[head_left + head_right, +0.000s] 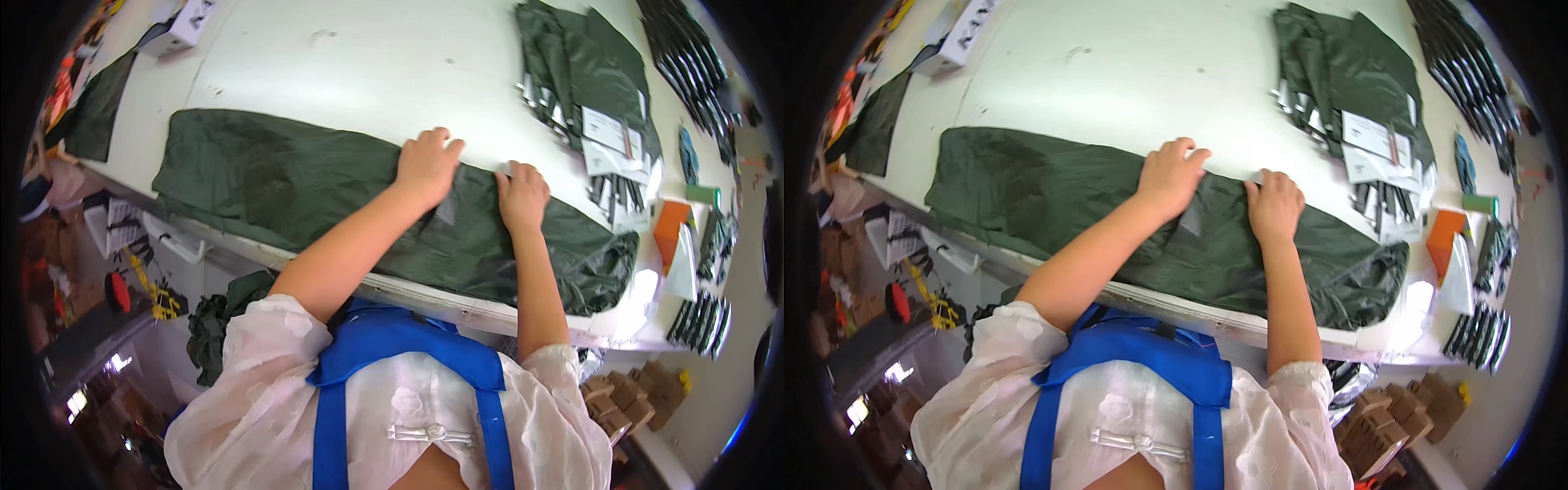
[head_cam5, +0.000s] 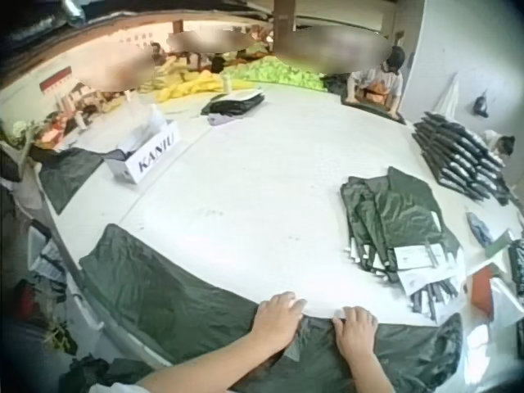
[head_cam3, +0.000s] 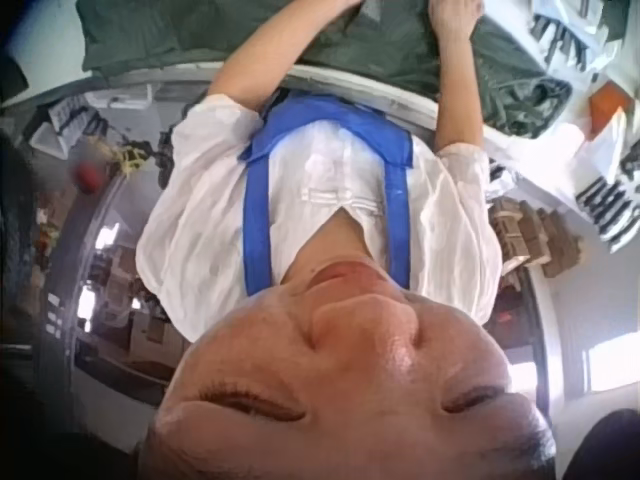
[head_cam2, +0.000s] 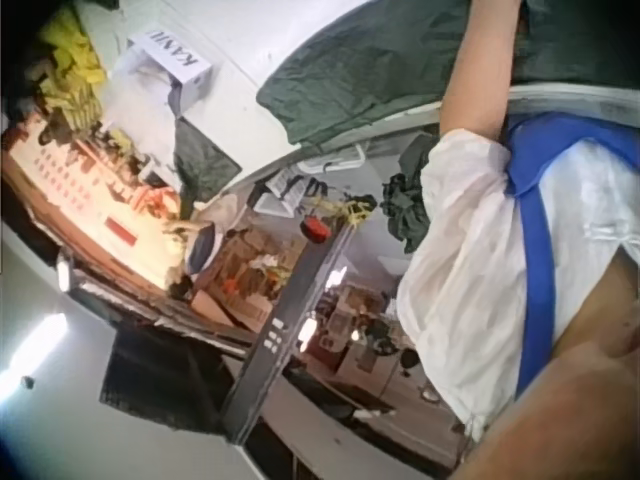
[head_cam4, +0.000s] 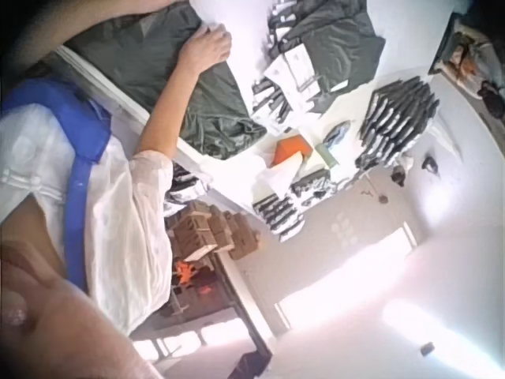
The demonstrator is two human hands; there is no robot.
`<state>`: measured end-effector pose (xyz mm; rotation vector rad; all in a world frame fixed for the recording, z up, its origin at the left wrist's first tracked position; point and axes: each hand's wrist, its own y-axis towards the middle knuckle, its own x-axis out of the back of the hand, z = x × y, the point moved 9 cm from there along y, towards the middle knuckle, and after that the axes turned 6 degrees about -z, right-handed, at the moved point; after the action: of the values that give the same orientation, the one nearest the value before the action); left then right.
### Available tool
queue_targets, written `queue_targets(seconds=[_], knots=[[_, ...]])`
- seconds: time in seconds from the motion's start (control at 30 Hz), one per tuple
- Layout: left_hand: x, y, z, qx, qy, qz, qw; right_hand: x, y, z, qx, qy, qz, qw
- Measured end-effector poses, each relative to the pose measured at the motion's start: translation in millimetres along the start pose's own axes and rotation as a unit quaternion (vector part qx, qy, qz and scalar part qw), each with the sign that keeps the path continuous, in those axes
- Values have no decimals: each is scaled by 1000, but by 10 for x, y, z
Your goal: The person folds a green raincoat on a white table, smoothing the fabric and aligning edges. The person then places the folded raincoat into a clear plastic bag and sets it aside.
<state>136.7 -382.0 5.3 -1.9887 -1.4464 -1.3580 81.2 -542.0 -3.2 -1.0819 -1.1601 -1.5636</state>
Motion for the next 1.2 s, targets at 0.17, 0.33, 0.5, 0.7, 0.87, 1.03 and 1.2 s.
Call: queue_targets(seconds=[0.17,0.33,0.5,0.7,0.87,1.03,1.2], knots=[[953,-940,403,33,89,-17,995,116,-712,1163,68,95,56,992],[1279,-2077,2380,251,191,9,949,-448,-1065,1415,81,-29,126,988],[2049,-2853,3492,366,274,-74,886,-523,-1124,1349,96,-28,110,989],[2904,-3177,4235,472,137,-297,819,-125,-1027,2065,177,10,75,981],[3075,-3267,5238,628,-83,-241,735,-544,-1284,2632,260,-15,186,948],[3285,-3349,5510,642,-152,-210,722,-221,-827,3491,272,108,108,950],[3187,-3068,5720,607,-41,-19,794,-765,-749,4964,466,148,145,860]])
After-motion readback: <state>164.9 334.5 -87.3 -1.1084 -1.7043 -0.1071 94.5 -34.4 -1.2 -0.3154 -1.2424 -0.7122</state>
